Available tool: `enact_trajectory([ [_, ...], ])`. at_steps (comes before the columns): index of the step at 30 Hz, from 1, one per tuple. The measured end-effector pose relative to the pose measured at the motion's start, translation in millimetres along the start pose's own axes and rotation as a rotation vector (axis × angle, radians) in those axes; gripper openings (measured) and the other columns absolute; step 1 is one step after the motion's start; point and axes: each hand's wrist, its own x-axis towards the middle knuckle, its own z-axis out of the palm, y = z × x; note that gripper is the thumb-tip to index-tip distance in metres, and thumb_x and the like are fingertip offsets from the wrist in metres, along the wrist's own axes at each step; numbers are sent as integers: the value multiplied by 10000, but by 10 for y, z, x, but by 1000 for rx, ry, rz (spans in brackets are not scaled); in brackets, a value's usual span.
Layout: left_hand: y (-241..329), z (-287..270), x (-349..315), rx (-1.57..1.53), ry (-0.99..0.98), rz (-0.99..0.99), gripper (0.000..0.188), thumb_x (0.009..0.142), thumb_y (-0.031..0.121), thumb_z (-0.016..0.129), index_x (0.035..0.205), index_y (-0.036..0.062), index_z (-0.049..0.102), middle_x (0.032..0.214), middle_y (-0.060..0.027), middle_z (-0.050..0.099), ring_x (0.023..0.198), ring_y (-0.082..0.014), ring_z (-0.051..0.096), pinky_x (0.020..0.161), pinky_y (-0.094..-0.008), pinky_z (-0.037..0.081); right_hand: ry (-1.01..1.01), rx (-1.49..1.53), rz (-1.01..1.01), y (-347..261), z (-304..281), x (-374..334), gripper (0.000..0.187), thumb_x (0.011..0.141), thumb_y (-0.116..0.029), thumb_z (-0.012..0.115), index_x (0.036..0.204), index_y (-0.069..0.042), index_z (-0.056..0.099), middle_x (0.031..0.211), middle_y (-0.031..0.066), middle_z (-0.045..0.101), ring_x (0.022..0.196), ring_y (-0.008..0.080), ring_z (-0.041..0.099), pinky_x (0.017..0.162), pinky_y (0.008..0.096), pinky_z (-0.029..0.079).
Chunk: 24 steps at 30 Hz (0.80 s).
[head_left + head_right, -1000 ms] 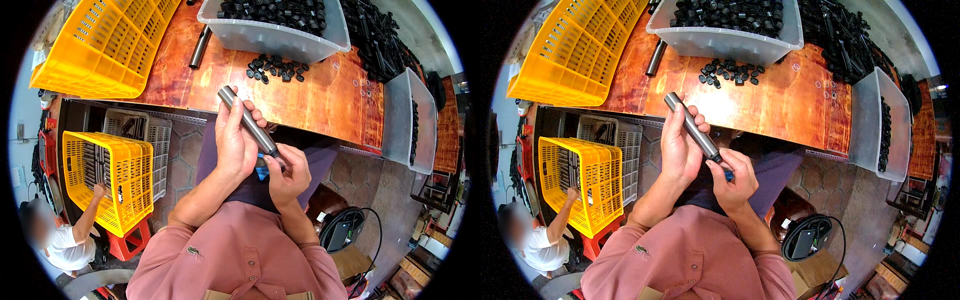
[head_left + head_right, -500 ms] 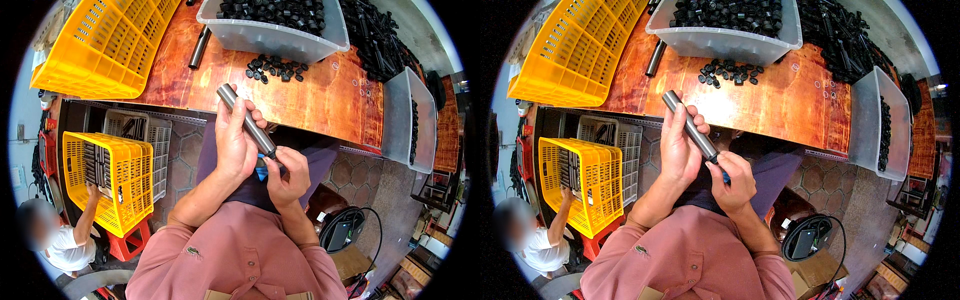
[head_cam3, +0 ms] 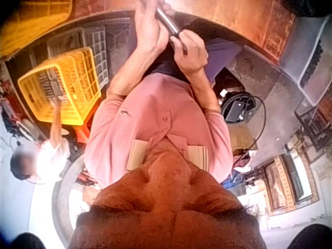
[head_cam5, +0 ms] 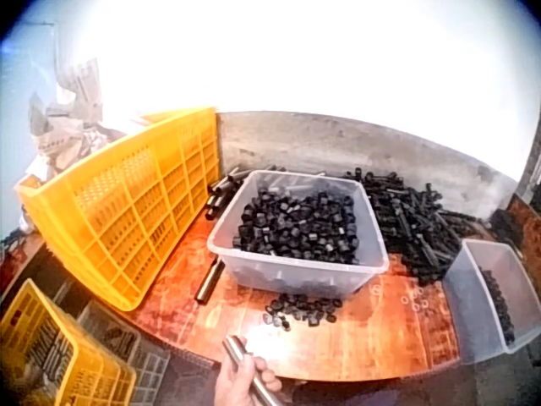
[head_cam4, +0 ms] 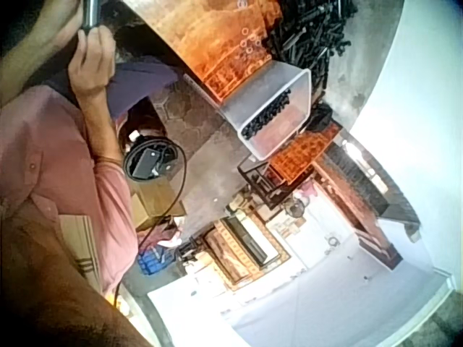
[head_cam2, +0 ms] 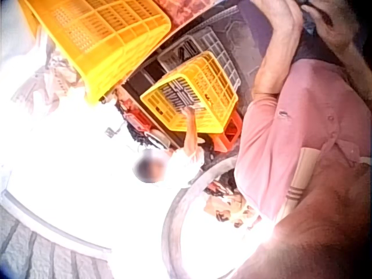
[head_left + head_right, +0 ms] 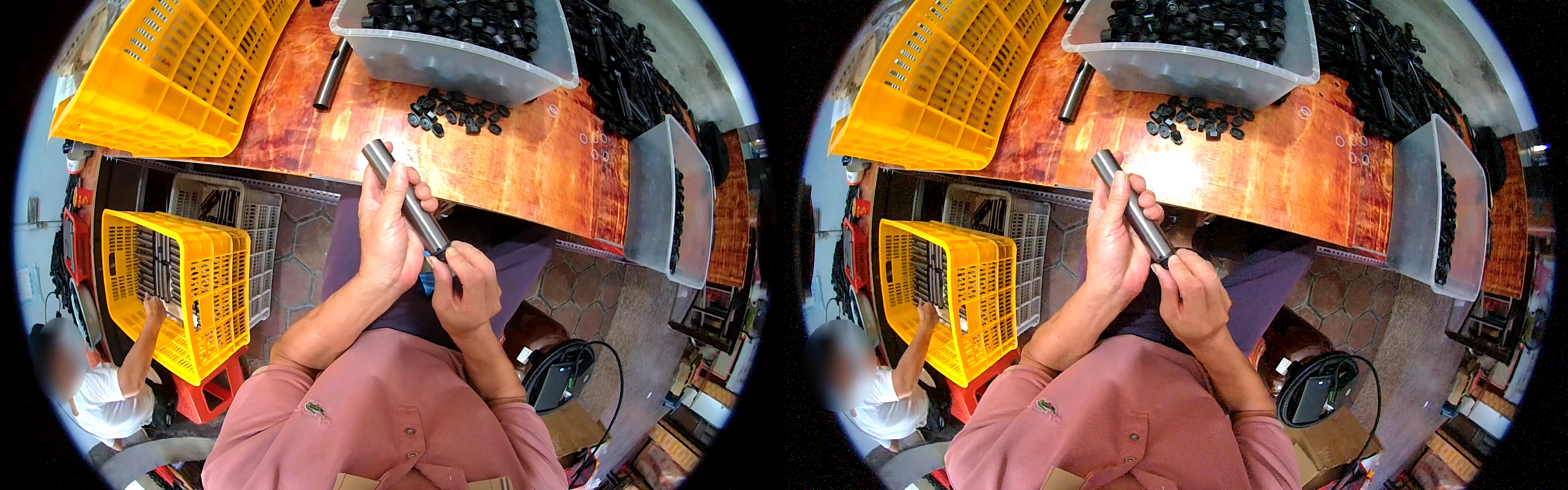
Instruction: The person assembles small black plastic components onto cylindrical metal rods by hand. They pick up a rod, insert a black piece, and place the finished unit into a yellow basket. The process is repeated continuously.
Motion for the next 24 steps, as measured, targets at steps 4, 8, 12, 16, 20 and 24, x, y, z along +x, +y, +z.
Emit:
enact_trajectory([
  [4,-29,18,6,16,7,2,386,1037,174,549,1394,140,405,908,-22,532,773,-99,537,670,-244,494,-13,-42,-30,46,-4,-10,264,791,-24,796,1015,-8,657,988,157,681,836,285,699,721,352,592],
  [8,4,-39,31,-50,10,-50,339,1040,206,543,1361,150,448,910,-18,538,772,-95,526,671,-243,494,-114,-60,0,25,-34,18,236,774,-43,803,974,-46,676,975,135,703,857,284,703,752,349,584],
  [12,39,-188,51,-85,51,-172,145,994,240,542,912,120,535,703,-19,518,589,-159,521,535,-290,455,-126,278,192,66,-100,67,190,835,-137,771,964,-34,677,961,120,682,878,275,651,819,358,532],
  [16,-43,108,-84,-45,121,-309,269,961,318,644,864,162,448,608,35,445,435,-120,472,393,-281,391,148,454,341,140,-74,133,499,1006,-416,505,1107,63,600,1128,182,621,1054,300,582,981,407,441],
  [20,-89,182,-246,24,3,-250,405,967,406,652,1121,100,435,604,37,431,403,-85,448,369,-238,354,227,628,394,43,-128,184,555,1080,-372,280,1242,96,529,1268,220,569,1201,313,529,1087,431,366],
  [24,-131,121,-240,29,-42,-201,363,993,397,616,1119,110,434,601,51,385,407,-61,393,369,-225,303,209,551,359,-83,-12,224,586,1085,-384,240,1263,108,505,1278,247,553,1218,343,528,1090,448,375],
])
